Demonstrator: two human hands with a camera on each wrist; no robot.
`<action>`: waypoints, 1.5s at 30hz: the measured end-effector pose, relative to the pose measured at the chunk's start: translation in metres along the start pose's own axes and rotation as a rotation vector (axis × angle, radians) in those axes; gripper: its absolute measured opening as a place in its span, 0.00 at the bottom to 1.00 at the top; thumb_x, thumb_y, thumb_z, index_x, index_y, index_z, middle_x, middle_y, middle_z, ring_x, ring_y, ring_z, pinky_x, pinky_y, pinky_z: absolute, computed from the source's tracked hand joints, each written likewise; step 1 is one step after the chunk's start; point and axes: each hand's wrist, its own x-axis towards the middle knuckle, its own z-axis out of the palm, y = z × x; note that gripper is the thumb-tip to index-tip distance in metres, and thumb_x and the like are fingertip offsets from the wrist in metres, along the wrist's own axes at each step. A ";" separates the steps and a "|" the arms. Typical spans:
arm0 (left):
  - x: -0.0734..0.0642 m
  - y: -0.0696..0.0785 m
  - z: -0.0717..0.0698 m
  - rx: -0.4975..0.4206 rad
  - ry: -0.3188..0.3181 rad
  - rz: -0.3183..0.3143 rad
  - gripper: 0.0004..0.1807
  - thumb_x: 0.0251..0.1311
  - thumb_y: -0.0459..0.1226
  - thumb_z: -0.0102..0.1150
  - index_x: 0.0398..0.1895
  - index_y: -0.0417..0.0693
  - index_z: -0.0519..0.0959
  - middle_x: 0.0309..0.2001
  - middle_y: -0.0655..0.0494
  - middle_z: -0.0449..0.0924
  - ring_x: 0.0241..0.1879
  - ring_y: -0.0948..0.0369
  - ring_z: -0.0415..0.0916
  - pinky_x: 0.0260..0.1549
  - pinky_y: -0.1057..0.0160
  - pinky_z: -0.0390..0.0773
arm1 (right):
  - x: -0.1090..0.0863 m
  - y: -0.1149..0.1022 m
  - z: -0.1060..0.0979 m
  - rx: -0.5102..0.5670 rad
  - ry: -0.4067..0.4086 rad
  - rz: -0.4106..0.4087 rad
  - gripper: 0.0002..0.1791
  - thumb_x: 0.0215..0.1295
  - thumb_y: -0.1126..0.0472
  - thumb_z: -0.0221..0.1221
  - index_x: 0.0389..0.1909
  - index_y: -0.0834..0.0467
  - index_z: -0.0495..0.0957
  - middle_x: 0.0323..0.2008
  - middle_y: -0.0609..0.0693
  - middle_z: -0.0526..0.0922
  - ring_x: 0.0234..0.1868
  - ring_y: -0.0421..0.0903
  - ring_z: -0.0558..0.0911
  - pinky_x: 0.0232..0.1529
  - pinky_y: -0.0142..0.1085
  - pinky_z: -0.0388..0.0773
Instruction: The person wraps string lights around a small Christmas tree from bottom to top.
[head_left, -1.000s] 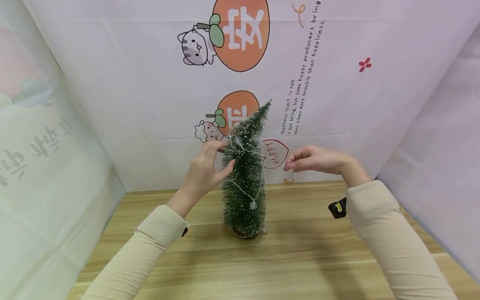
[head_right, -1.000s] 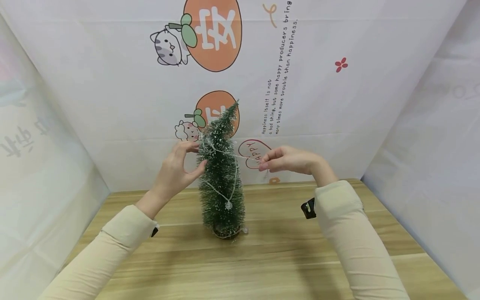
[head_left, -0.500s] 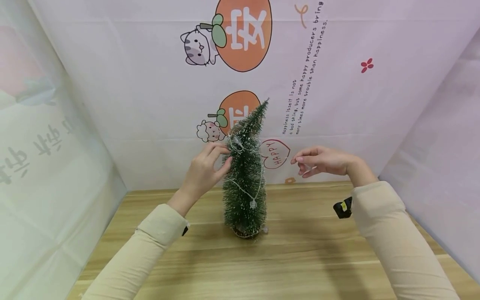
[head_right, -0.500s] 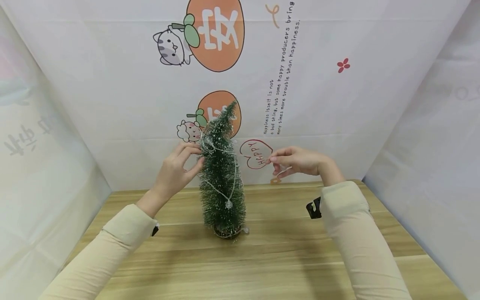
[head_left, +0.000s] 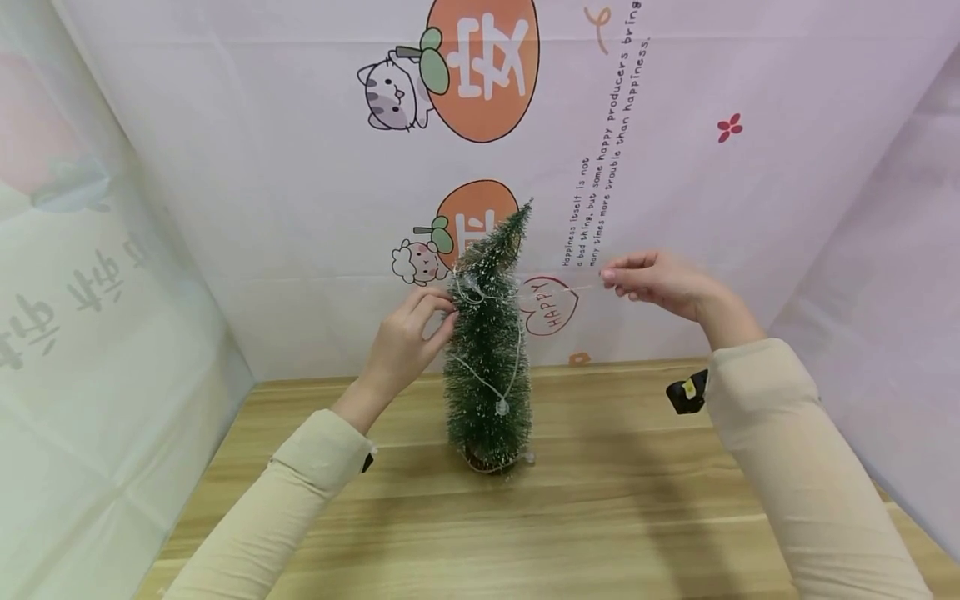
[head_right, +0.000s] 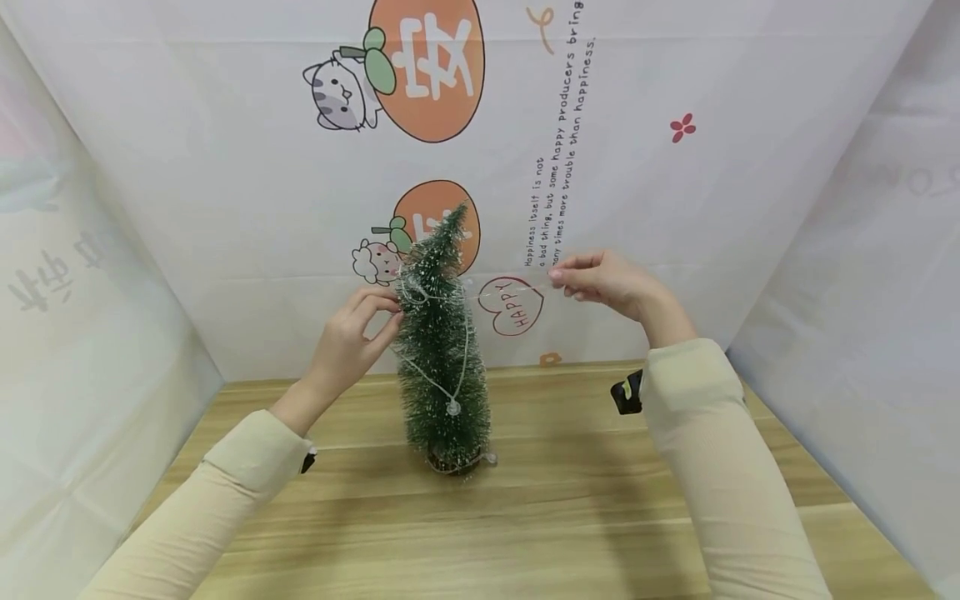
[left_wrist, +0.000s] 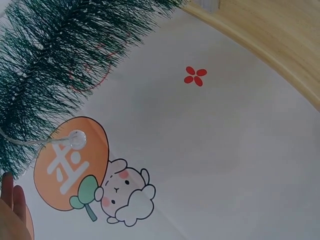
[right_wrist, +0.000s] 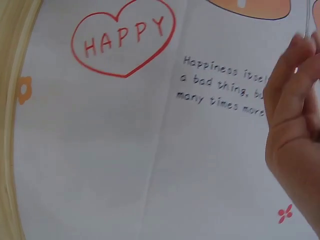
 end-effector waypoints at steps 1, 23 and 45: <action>0.000 0.000 0.000 0.002 -0.005 0.001 0.06 0.55 0.28 0.62 0.35 0.36 0.78 0.40 0.45 0.80 0.39 0.53 0.82 0.34 0.65 0.84 | 0.000 -0.004 0.001 0.043 0.042 0.000 0.11 0.68 0.62 0.56 0.29 0.45 0.83 0.29 0.36 0.82 0.31 0.32 0.78 0.37 0.22 0.77; -0.003 0.001 0.002 0.010 -0.013 0.008 0.05 0.56 0.27 0.61 0.35 0.38 0.78 0.40 0.46 0.81 0.42 0.53 0.82 0.40 0.64 0.83 | -0.005 -0.084 0.021 0.405 0.113 -0.152 0.07 0.63 0.67 0.59 0.38 0.55 0.82 0.37 0.46 0.84 0.38 0.37 0.85 0.45 0.23 0.80; -0.002 0.001 0.001 -0.010 -0.015 0.012 0.05 0.57 0.28 0.61 0.35 0.41 0.78 0.40 0.48 0.81 0.42 0.54 0.82 0.39 0.63 0.83 | -0.011 -0.120 0.069 0.299 0.152 -0.283 0.17 0.55 0.64 0.67 0.48 0.56 0.82 0.45 0.45 0.82 0.46 0.38 0.82 0.63 0.30 0.72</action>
